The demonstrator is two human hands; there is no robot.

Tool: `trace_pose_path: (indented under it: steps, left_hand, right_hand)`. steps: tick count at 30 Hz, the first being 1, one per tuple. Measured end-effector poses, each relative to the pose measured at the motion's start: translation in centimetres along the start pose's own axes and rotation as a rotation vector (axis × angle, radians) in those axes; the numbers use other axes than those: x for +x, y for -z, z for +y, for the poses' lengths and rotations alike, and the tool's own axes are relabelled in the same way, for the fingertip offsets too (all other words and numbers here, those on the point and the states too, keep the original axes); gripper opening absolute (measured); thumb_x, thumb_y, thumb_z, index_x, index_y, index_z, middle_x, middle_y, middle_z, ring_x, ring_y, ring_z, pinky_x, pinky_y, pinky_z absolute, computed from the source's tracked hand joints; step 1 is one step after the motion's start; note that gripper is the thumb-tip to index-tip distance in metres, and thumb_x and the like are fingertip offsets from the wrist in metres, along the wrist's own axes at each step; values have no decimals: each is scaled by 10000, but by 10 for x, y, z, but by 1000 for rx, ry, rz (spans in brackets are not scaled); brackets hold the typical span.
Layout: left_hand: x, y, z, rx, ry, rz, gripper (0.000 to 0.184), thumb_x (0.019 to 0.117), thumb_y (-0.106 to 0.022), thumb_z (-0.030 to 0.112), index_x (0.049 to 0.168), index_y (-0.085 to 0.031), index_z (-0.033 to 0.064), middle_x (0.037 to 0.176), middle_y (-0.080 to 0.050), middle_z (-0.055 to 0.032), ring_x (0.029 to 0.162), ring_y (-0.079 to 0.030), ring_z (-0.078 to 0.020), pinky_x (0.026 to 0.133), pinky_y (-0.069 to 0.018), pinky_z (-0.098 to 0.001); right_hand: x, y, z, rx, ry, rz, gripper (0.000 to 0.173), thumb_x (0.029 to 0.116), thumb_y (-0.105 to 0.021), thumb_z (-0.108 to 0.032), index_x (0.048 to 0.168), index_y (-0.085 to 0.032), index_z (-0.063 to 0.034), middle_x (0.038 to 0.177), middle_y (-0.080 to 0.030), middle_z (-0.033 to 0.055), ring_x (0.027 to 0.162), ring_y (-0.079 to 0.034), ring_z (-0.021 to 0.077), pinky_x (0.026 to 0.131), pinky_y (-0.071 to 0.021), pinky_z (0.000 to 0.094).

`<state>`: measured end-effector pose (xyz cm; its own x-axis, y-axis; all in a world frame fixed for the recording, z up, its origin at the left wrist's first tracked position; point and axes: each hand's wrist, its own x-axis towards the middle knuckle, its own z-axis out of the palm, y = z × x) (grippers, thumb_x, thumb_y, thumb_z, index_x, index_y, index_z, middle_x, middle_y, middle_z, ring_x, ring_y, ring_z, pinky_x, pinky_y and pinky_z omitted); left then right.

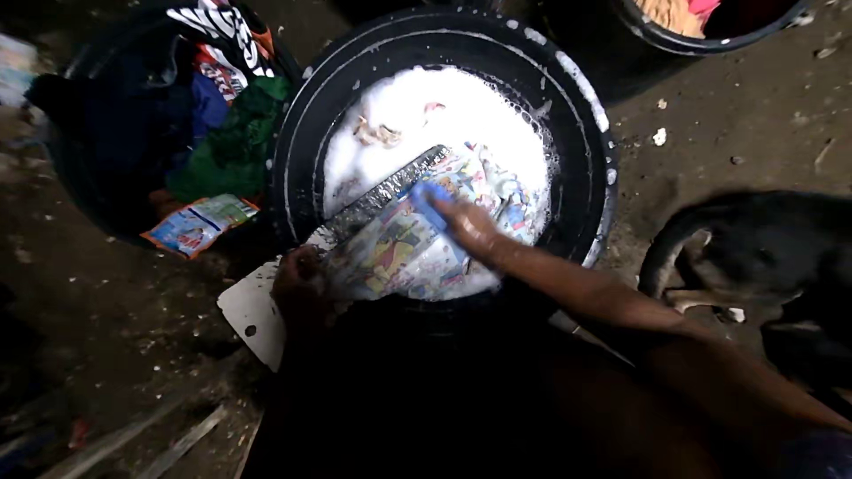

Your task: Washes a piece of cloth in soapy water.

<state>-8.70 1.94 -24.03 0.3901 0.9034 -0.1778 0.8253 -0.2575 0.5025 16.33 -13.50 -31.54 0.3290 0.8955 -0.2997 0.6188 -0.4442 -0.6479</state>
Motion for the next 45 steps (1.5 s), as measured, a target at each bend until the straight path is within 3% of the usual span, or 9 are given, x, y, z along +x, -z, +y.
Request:
trace_pose_path:
  steps: [5,12,20,24,27,30,35,40,45]
  left_hand:
    - [1,-5,4,-27,4,37,317,1041,-510,126,1244,-629,-86,1116,-683,-255,1015,-672,-297,947,-527,-447]
    - [5,2,8,-32,63,-32,318,1030,-547,146,1258,-634,-58,1151,-683,-241,1053,-670,-307,966,-523,-480]
    - [30,-10,17,-112,-106,-307,410,952,-733,180,1295,-637,-24,1055,-712,-185,919,-684,-207,885,-559,-399]
    - [41,-45,32,-562,-140,-385,344,1032,-543,66,1367,-553,-13,1287,-639,-115,1058,-644,-101,936,-542,-302]
    - [45,-46,35,-874,32,-371,347,1058,-432,81,1392,-525,72,1094,-642,26,896,-632,-31,803,-561,-241]
    - [41,-14,19,-736,128,-299,372,1091,-398,191,1419,-528,71,1150,-657,18,953,-626,-15,867,-544,-230]
    - [26,26,-13,-379,132,33,352,1092,-443,254,1175,-630,-33,867,-600,10,676,-531,5,665,-496,-204]
    - [11,18,-19,-103,-99,59,368,1069,-484,180,1160,-656,-132,1050,-694,-263,935,-688,-237,899,-564,-416]
    - [14,12,-16,-92,-78,91,385,1082,-471,218,1090,-682,-104,985,-700,-231,903,-687,-238,877,-564,-428]
  right_hand:
    - [40,57,64,-61,-544,100,571,1022,-553,-147,1574,-424,-211,1374,-543,365,1157,-606,564,890,-497,708]
    - [-1,-17,-99,133,245,-226,519,996,-581,-41,1486,-565,-208,1239,-631,297,1062,-659,472,870,-539,615]
    - [53,57,75,-35,-463,92,578,1021,-525,-94,1565,-446,-274,1325,-600,330,1142,-630,537,889,-506,694]
    - [54,58,81,-59,-485,107,528,1061,-434,-101,1564,-450,-261,1304,-612,330,1146,-631,532,898,-504,678]
    - [54,58,62,-11,-485,98,507,1055,-465,-129,1552,-463,-231,1346,-582,336,1158,-622,534,904,-505,683]
    - [44,31,-8,-9,-228,63,559,989,-614,-185,1532,-494,-233,1316,-597,313,1080,-664,483,847,-558,622]
    - [17,-30,-86,103,493,-99,413,980,-591,-29,1375,-662,-130,1272,-650,279,1179,-637,453,981,-515,605]
    - [36,30,32,-81,-202,20,626,1002,-598,-140,1588,-417,-262,1322,-603,302,1116,-653,478,878,-548,622]
    - [48,43,38,-109,-416,108,528,1010,-569,-183,1530,-478,-193,1293,-599,341,1088,-645,533,837,-534,681]
